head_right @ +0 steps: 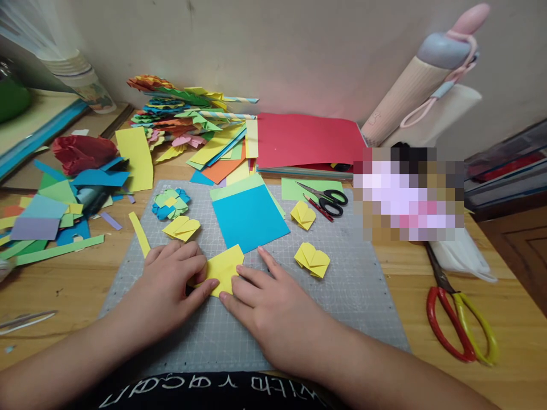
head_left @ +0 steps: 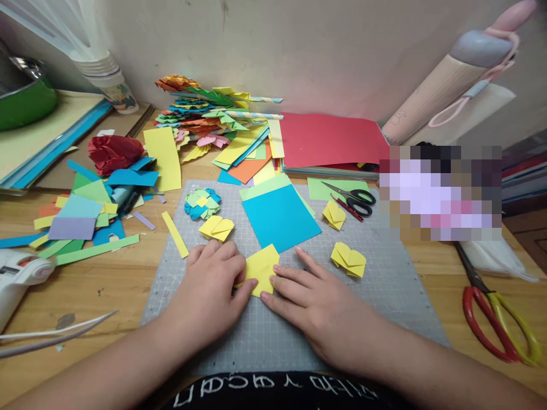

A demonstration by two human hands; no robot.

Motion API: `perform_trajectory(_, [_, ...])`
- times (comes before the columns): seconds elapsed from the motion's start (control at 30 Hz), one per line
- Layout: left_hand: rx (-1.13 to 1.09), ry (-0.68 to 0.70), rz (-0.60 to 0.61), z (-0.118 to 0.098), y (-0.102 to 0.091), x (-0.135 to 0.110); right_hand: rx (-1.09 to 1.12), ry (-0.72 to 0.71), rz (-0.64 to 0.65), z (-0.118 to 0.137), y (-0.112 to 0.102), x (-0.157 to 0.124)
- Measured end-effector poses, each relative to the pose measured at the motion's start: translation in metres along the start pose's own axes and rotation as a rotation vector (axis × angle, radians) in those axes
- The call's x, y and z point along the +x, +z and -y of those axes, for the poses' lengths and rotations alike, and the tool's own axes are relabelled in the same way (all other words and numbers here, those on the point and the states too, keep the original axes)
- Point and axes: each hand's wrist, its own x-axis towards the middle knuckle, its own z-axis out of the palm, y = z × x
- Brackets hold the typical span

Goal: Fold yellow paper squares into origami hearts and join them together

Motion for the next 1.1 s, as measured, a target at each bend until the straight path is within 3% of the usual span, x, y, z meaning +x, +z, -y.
perform_trajectory(0.53, [0.008, -0.029, -0.005, -0.0014, 0.0007, 0.0003, -0.042, 0.016, 0.113, 0.0065, 0.0005, 0.0005])
perform_trajectory(1.1, [0.021, -0.01, -0.007, -0.0008, -0.0007, 0.0007, 0.01, 0.091, 0.024, 0.0081, 0.0073, 0.0008])
